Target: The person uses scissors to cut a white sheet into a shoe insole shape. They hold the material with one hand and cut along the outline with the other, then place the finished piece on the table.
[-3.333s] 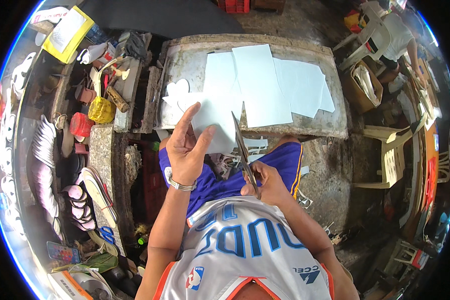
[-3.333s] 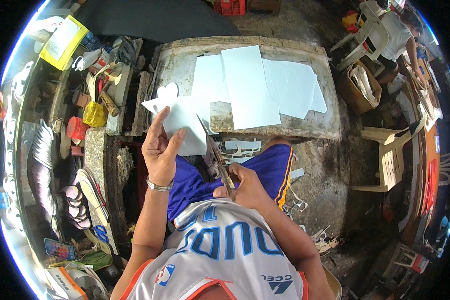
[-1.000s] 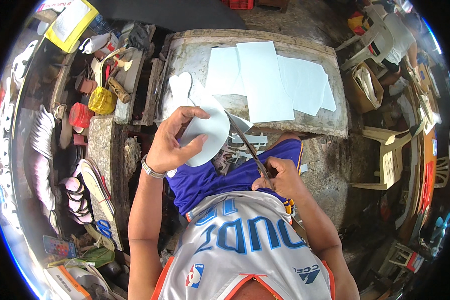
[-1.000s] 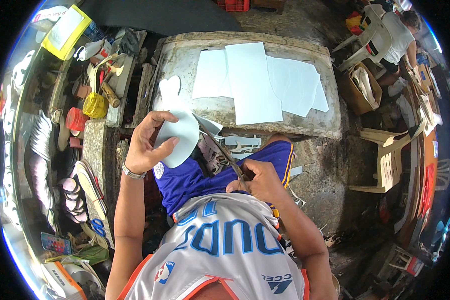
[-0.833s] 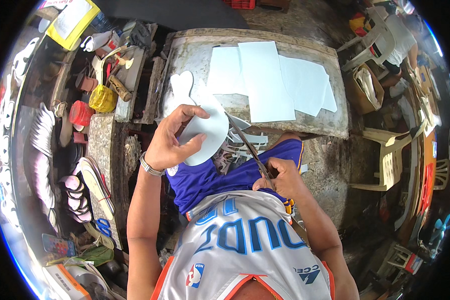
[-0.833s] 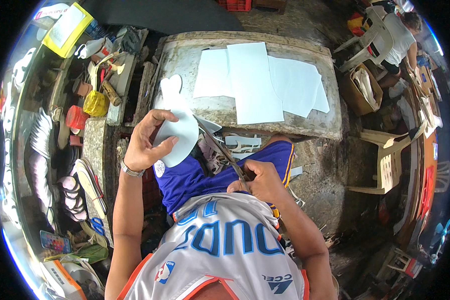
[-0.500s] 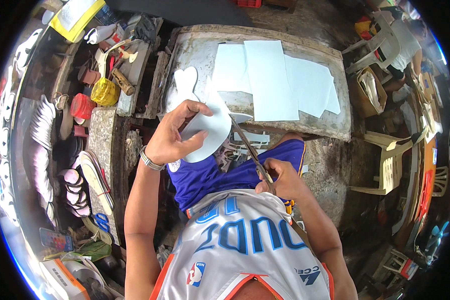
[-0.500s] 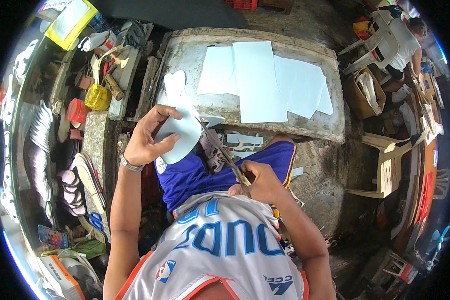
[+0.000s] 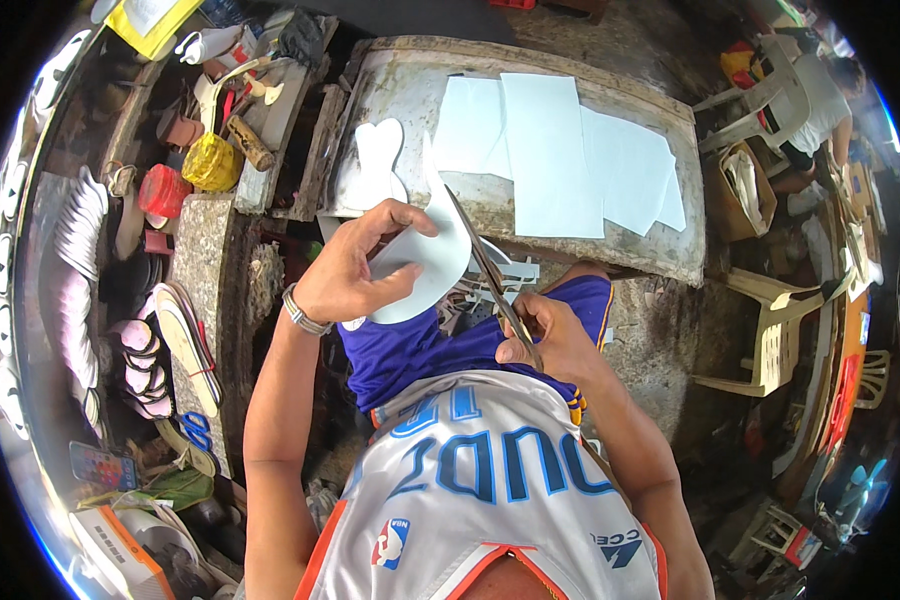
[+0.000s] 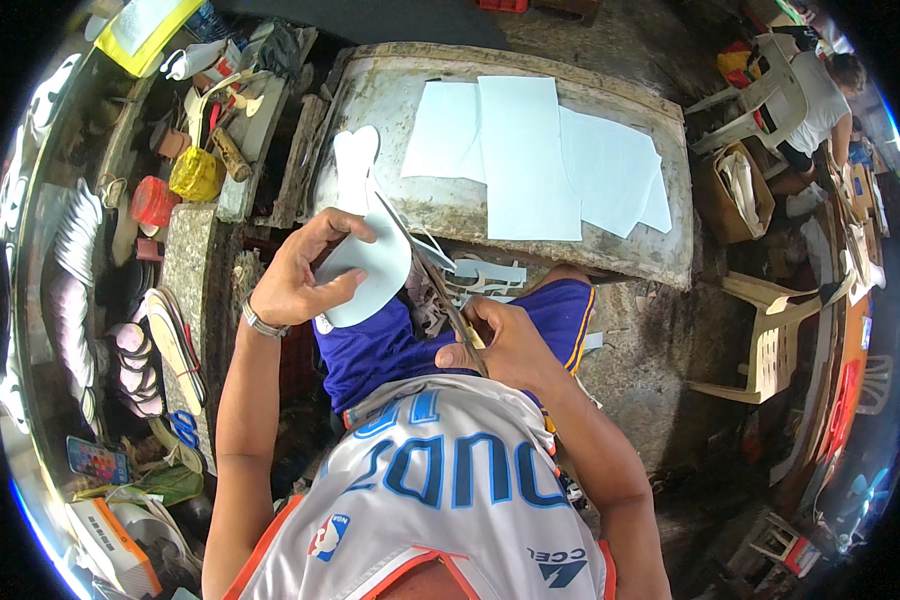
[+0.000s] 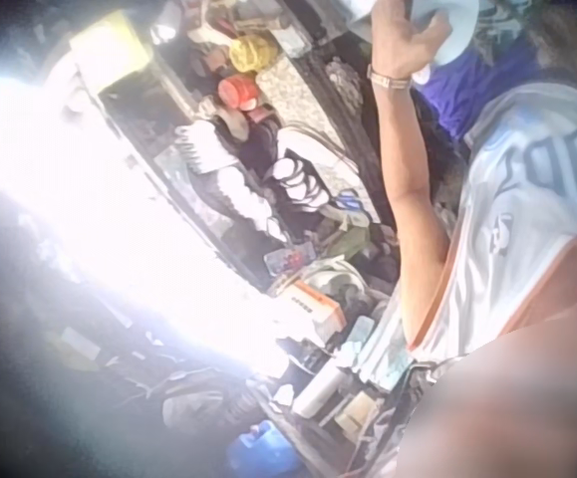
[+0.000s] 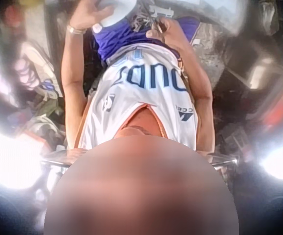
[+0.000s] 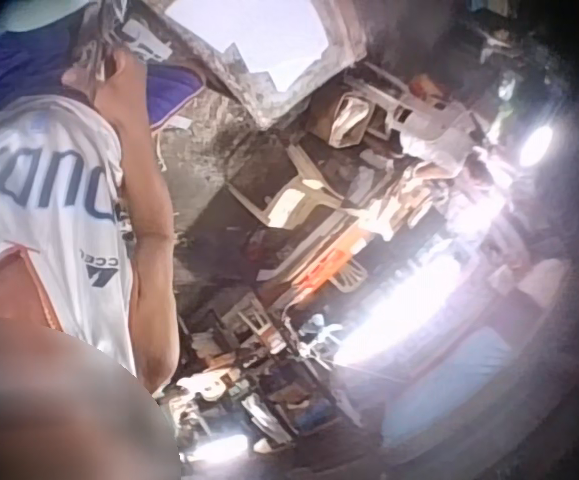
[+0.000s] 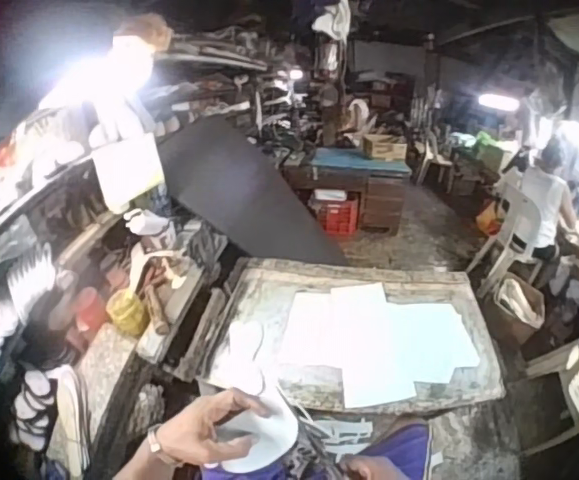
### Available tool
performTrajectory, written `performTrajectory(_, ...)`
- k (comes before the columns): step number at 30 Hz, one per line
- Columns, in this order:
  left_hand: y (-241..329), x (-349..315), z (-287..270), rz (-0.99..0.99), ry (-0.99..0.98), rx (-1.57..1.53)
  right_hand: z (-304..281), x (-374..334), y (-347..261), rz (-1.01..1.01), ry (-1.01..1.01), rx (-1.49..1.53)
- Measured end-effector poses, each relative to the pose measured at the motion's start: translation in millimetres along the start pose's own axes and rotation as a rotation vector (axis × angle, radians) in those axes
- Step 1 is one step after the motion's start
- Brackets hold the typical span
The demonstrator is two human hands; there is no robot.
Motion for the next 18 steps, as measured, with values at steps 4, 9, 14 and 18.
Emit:
performTrajectory(4,0.7,0.2,-1.7,0.056,0.019,0.066,1.4,3.4,-1.3,-0.008,-0.009,-0.007)
performTrajectory(9,-0.5,-0.4,-1.6,0.054,0.005,0.052,2.8,5.2,-2.7,-0.018,0.001,-0.012)
performTrajectory(14,-4.3,-1.9,-2.9,0.007,-0.038,0.053,3.3,3.8,-5.8,0.004,-0.004,-0.007)
performTrajectory(18,-3.2,-0.9,-5.2,0.07,-0.045,0.077,1.8,2.4,-9.0,0.004,-0.005,-0.047)
Point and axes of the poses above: each hand's wrist, its own x-axis towards the middle knuckle, its own z-axis out of the palm, y = z × x, the point moved 8 cm from there along x, towards the middle knuckle, and after that the axes turned 1 degree about -y, right-handed, at the moved point
